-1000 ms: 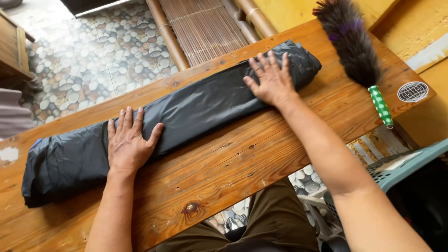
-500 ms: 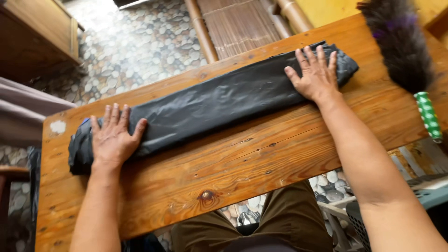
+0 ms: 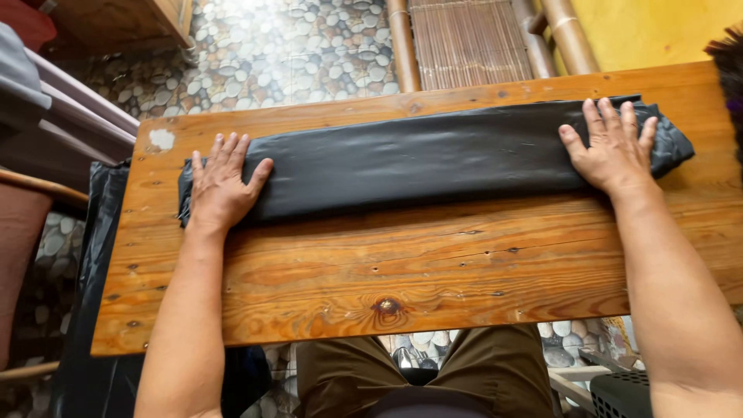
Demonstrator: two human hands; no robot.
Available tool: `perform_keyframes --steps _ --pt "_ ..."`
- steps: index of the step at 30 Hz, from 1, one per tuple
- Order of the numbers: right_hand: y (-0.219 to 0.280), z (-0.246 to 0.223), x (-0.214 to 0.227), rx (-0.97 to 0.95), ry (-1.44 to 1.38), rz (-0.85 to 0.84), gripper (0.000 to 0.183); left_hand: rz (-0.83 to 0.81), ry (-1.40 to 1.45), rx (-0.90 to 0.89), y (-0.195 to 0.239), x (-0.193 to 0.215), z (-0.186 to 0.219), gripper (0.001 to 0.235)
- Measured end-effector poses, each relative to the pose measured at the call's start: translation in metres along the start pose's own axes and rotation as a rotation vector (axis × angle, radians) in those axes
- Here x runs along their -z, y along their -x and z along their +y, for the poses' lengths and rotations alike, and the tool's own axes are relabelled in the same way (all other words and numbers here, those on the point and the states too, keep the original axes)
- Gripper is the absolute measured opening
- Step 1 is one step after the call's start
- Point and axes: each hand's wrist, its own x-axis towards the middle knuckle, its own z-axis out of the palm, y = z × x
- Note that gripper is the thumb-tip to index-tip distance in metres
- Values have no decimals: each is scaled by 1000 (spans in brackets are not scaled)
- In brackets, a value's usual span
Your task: The person folds a large black tarp on a wooden table, rolling it into a compact bundle. They then place the folded tarp into a black carrying bag and secure it with a blue strap.
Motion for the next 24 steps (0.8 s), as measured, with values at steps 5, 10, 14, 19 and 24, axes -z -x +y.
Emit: perform_keyframes --steps 5,10,14,19,24 --pt "-7 -9 24 -105 24 -222 88 32 3 -16 2 -1 0 84" --pt "-47 -5 -17 79 267 55 89 -24 3 8 4 7 4 87" --pt "15 -169 -38 541 37 393 65 -6 1 -11 3 3 1 88" --pt "109 -364 -74 874 -115 318 55 88 -36 -47 5 -7 -6 81" --pt "112 -445 -95 836 -177 124 58 99 0 -28 -3 -19 -16 65"
